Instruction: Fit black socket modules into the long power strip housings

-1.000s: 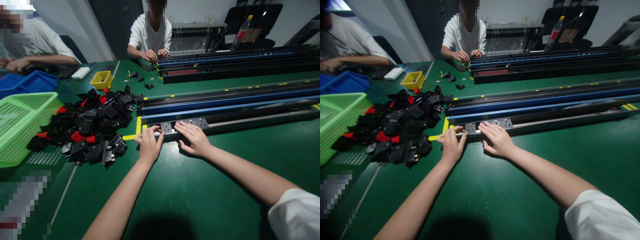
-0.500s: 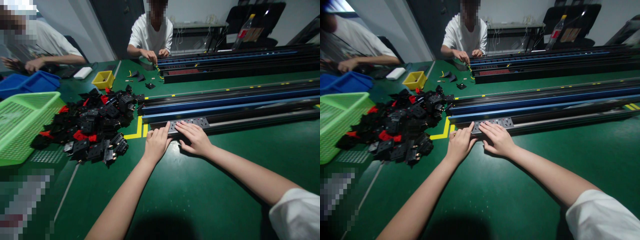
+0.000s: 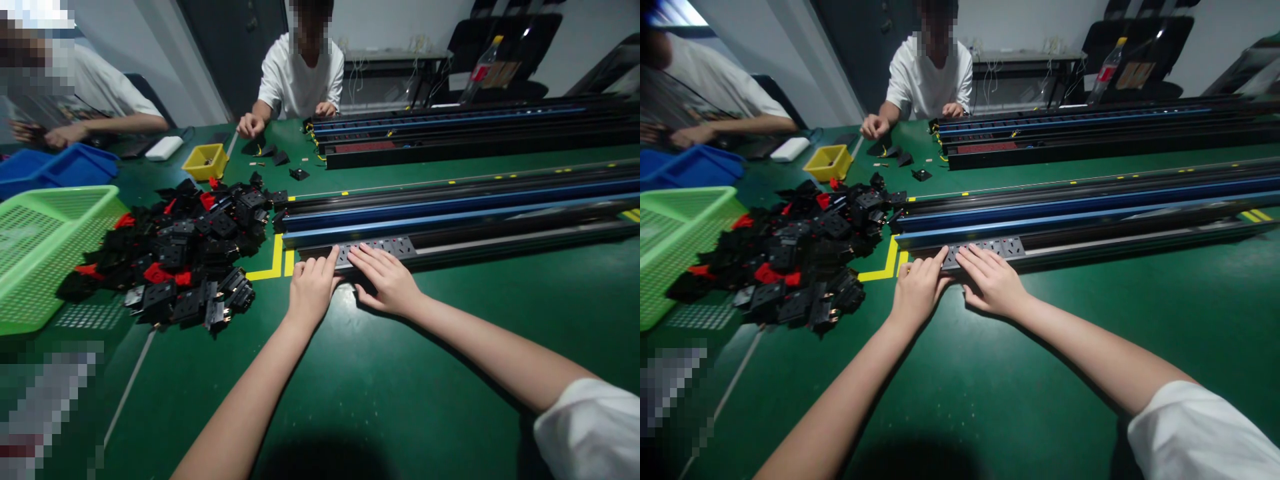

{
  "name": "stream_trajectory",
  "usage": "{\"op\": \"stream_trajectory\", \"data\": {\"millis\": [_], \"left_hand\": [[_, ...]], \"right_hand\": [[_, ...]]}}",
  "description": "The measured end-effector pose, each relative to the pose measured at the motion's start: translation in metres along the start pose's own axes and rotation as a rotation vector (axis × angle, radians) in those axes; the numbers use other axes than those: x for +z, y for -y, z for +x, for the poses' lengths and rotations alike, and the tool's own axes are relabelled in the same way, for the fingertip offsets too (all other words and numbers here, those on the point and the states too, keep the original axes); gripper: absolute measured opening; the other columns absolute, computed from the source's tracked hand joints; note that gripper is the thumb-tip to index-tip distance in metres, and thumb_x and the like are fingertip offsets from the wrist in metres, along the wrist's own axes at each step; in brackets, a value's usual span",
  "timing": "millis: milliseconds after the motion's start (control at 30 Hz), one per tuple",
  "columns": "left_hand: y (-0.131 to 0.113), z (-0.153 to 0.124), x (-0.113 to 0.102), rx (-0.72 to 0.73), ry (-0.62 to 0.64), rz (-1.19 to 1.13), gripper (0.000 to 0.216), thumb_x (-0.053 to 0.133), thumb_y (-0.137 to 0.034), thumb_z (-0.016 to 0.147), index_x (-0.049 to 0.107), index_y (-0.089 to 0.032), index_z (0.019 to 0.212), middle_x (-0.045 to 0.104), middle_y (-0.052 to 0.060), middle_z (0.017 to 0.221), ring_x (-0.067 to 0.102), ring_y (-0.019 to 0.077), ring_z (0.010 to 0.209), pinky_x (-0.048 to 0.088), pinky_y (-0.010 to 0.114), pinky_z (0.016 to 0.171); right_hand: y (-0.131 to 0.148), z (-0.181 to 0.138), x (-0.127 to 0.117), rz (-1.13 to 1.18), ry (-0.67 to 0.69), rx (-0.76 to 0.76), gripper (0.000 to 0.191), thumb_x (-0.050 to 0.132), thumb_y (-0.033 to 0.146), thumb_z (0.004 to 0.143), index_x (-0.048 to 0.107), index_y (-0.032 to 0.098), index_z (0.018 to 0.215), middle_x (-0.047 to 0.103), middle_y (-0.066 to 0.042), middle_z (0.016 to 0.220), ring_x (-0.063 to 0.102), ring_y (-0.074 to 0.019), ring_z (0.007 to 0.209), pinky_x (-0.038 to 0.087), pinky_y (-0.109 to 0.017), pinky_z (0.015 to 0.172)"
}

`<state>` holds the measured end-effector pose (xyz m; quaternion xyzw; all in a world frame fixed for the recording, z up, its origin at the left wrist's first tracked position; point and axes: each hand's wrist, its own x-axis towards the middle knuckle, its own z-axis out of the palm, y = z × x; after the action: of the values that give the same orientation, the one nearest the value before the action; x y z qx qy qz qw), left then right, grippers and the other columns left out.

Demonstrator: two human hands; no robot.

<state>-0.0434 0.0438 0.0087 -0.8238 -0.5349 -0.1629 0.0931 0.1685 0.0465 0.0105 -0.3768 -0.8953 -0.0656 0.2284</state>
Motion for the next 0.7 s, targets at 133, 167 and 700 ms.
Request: {"op": "stream_trajectory", "data": {"millis": [133, 167, 700], "left_hand": [[0.004, -0.002, 0.005, 0.033, -0.017, -0.004, 0.063, 0.047, -0.047, 0.097, 0.039, -0.017, 0.152, 0.065, 0.01, 0.088, 0.058, 0.0271, 0.087, 0.036, 0.039, 0.082], [0.006, -0.002, 0.006, 0.038, -0.021, -0.003, 0.063, 0.045, -0.047, 0.098, 0.039, -0.017, 0.153, 0.065, 0.01, 0.088, 0.058, 0.0268, 0.087, 0.036, 0.039, 0.083], [0.009, -0.004, 0.006, 0.079, -0.046, -0.006, 0.056, 0.047, -0.043, 0.098, 0.045, -0.019, 0.149, 0.069, 0.01, 0.093, 0.06, 0.0258, 0.09, 0.032, 0.038, 0.084]], "right_hand": [[0.009, -0.002, 0.007, -0.101, -0.019, 0.022, 0.072, 0.052, 0.023, 0.09, 0.027, 0.012, 0.157, 0.043, -0.013, 0.154, 0.04, -0.0287, 0.144, 0.036, -0.048, 0.118], [0.011, -0.002, 0.009, -0.12, -0.022, 0.028, 0.072, 0.052, 0.022, 0.09, 0.026, 0.012, 0.157, 0.043, -0.014, 0.153, 0.041, -0.0293, 0.143, 0.037, -0.049, 0.117], [0.021, -0.005, 0.01, -0.32, 0.007, 0.138, 0.066, 0.055, 0.032, 0.09, 0.04, -0.001, 0.146, 0.051, -0.028, 0.143, 0.046, -0.0445, 0.133, 0.039, -0.059, 0.111]]}}
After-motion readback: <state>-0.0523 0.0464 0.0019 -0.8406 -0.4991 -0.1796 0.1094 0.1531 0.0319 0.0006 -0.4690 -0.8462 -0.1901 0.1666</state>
